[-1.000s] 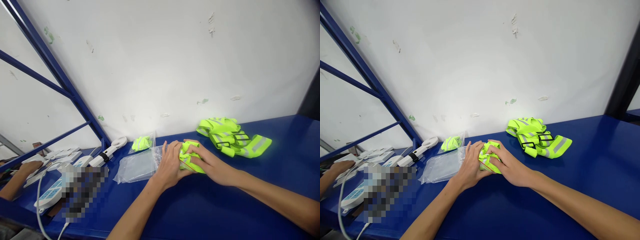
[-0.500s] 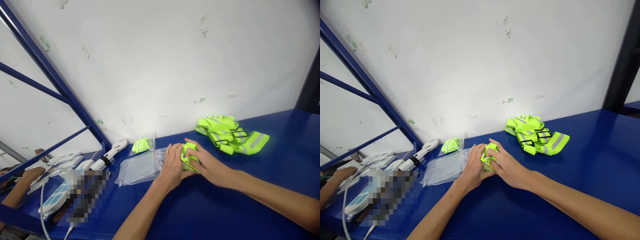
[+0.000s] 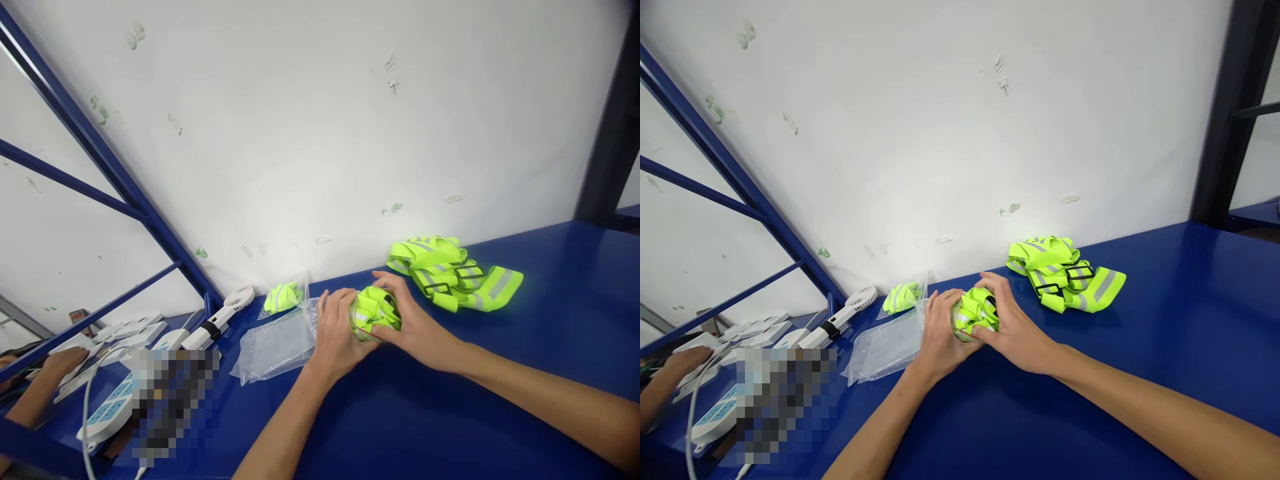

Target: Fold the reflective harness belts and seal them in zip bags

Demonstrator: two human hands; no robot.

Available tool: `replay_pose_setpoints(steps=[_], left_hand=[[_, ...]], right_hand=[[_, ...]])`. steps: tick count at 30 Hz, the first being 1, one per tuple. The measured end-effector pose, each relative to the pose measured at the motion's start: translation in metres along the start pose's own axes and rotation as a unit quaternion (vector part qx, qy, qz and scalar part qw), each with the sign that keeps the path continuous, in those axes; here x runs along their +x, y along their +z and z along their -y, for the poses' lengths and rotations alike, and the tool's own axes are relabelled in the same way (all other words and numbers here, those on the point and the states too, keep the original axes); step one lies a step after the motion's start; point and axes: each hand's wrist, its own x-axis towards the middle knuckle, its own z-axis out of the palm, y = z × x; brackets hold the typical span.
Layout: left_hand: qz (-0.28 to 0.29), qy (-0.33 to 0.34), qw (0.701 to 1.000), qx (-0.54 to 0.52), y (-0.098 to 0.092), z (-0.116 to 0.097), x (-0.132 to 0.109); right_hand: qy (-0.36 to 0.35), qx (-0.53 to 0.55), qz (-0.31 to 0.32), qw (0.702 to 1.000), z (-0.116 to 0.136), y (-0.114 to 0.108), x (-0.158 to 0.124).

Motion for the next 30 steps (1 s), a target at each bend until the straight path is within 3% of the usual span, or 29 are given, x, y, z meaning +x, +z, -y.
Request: replay_pose_setpoints(steps=[3, 5, 11, 21, 30], left_hand=[[-0.036, -0.013, 0.999, 0.023, -0.009, 0.001, 0.004], [-0.033, -0.021, 0.998, 0.039, -0.014, 0.002, 0.005], [-0.005, -0.037, 0.998, 0.041, -0.015, 0.001, 0.002], [-0.019, -0.030, 0.999, 0.011, -0.009, -0.008, 0.001], [-0.022, 0.010, 1.000, -0.002, 0.000, -0.010, 0.001]], right_hand=[[0.054, 0.134, -0.044, 0.988, 0.000, 0.001, 0.004], [0.047, 0.158, -0.050, 0.985, 0.001, 0.003, 0.005], [-0.051, 0.030, -0.099, 0.993, 0.007, 0.005, -0.003], [-0.141, -0.040, -0.106, 0.983, -0.006, 0.014, -0.006], [-0.095, -0.068, -0.028, 0.993, -0.001, 0.013, 0.003]])
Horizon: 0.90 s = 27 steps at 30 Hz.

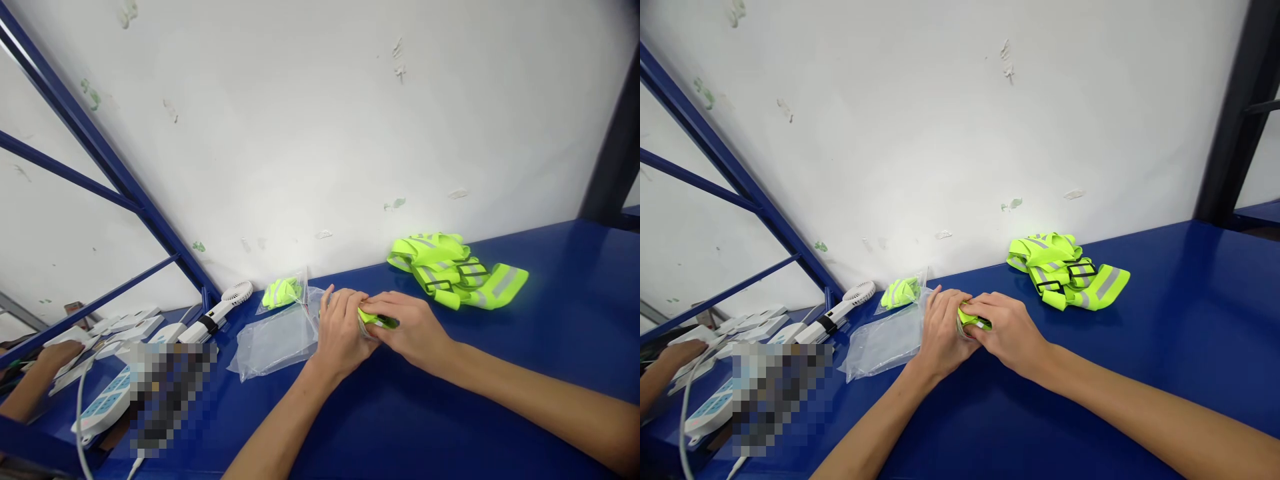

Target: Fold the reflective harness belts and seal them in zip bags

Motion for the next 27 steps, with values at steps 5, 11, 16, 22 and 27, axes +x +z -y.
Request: replay_pose_setpoints(steps=[5, 11, 16, 22, 27], left_hand=[[-0.012, 0.086, 0.996, 0.021, -0.007, 0.004, 0.001], [-0.060, 0.201, 0.978, 0.010, -0.020, 0.008, 0.003], [-0.021, 0.224, 0.974, 0.014, -0.026, 0.019, -0.002], [-0.043, 0.216, 0.975, -0.031, -0.027, 0.026, -0.001], [-0.017, 0.219, 0.975, -0.011, -0.028, 0.024, -0.003]], right_hand=[[0.090, 0.168, 0.081, 0.978, 0.008, -0.032, 0.015], [0.152, 0.294, 0.227, 0.916, 0.006, -0.061, 0.024], [0.182, 0.307, 0.245, 0.901, 0.006, -0.048, 0.019], [0.212, 0.316, 0.165, 0.910, 0.005, -0.033, 0.012], [0.260, 0.386, 0.147, 0.873, 0.000, -0.033, 0.010]])
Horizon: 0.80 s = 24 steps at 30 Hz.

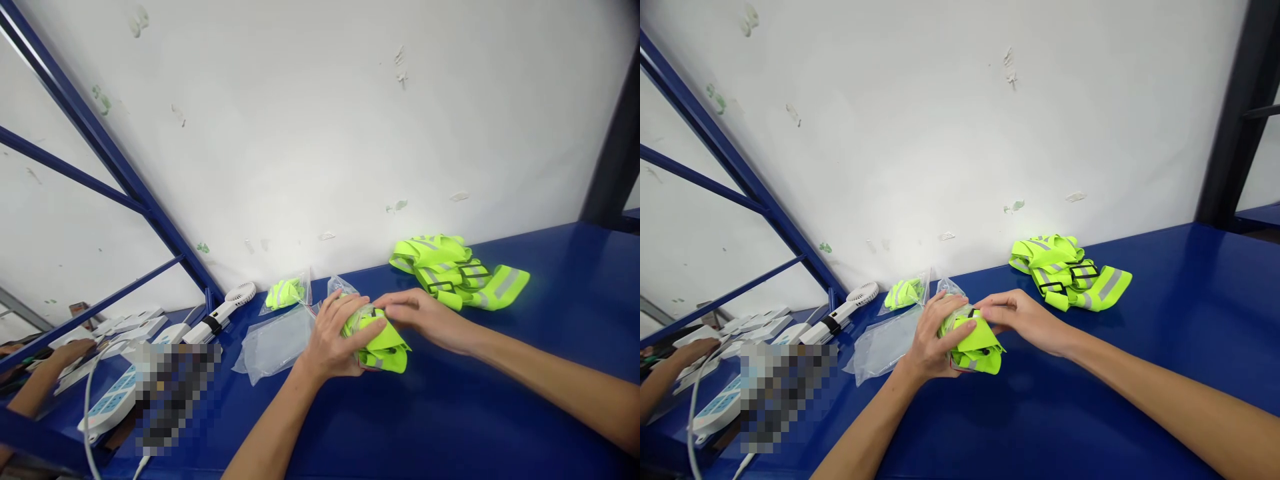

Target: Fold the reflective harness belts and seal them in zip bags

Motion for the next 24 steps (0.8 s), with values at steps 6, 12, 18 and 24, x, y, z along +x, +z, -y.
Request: replay_pose_setpoints(steps=[6, 12, 18, 24], left_hand=[[-0.007, 0.013, 1.000, -0.015, -0.001, -0.002, 0.001], [-0.019, 0.006, 0.999, -0.037, 0.006, -0.005, -0.001], [-0.007, -0.010, 0.999, -0.047, 0.012, -0.005, -0.004], [0.001, -0.032, 0.998, -0.046, 0.013, -0.002, -0.004]], right_hand=[[0.041, 0.068, 0.017, 0.997, -0.005, -0.008, 0.003], [0.043, 0.041, -0.018, 0.998, -0.013, -0.010, 0.006], [-0.047, -0.121, -0.062, 0.990, -0.013, 0.004, 0.003], [-0.067, -0.047, -0.094, 0.992, -0.013, 0.010, 0.001]])
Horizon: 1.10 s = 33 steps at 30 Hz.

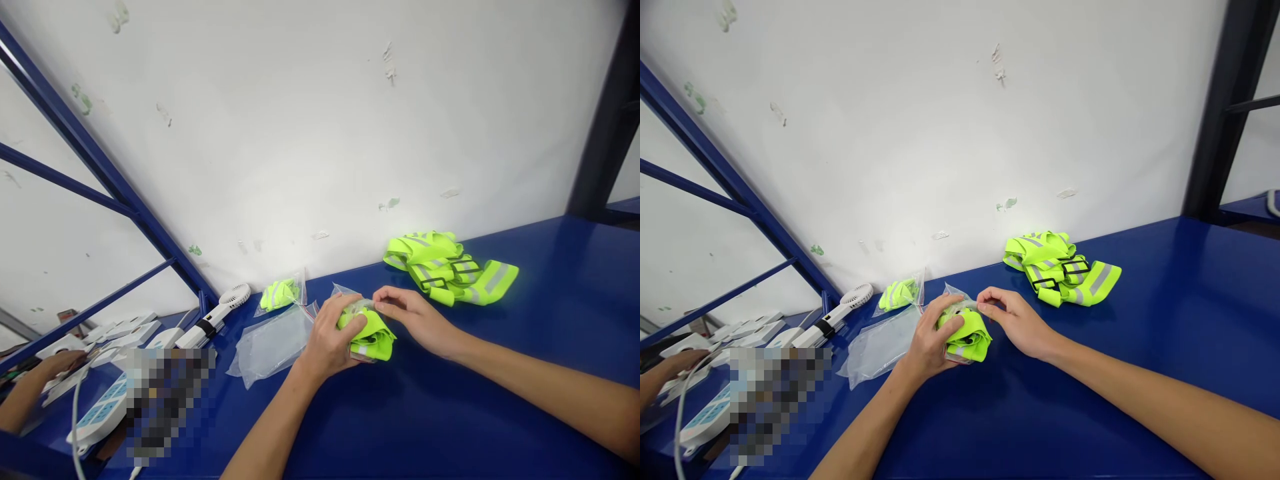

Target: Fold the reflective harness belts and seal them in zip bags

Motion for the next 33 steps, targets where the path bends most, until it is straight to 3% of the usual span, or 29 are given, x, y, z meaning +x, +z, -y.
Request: replay_pose_setpoints(steps=[4, 8, 15, 19, 22, 25, 28, 30, 33], left_hand=[[0.014, -0.007, 1.000, -0.003, 0.000, 0.002, -0.003], [0.020, 0.008, 1.000, -0.006, 0.003, -0.001, -0.002], [-0.005, 0.034, 0.999, -0.022, 0.007, -0.006, -0.001], [0.001, 0.038, 0.999, -0.007, 0.008, -0.006, -0.004], [0.021, 0.029, 0.999, 0.028, 0.006, -0.006, -0.002], [0.019, 0.006, 0.999, 0.047, 0.004, -0.005, 0.000], [0.024, -0.011, 0.998, 0.053, 0.004, -0.005, 0.000], [0.029, -0.018, 0.998, 0.056, 0.004, -0.005, 0.000], [0.030, -0.037, 0.997, 0.058, 0.004, -0.006, -0.001]], right_hand=[[0.103, 0.184, 0.053, 0.976, -0.001, 0.003, 0.001], [0.117, 0.218, 0.058, 0.967, -0.006, 0.005, 0.000], [0.086, 0.003, 0.099, 0.991, -0.013, -0.005, 0.002], [-0.019, -0.160, 0.061, 0.985, -0.005, -0.013, 0.005], [-0.134, -0.305, -0.021, 0.943, -0.002, -0.016, 0.004], [-0.221, -0.455, -0.071, 0.859, -0.003, -0.017, 0.000], [-0.263, -0.552, -0.079, 0.788, -0.004, -0.016, -0.004], [-0.263, -0.572, -0.076, 0.773, -0.003, -0.015, -0.005], [-0.245, -0.577, -0.063, 0.777, 0.001, -0.015, -0.007]])
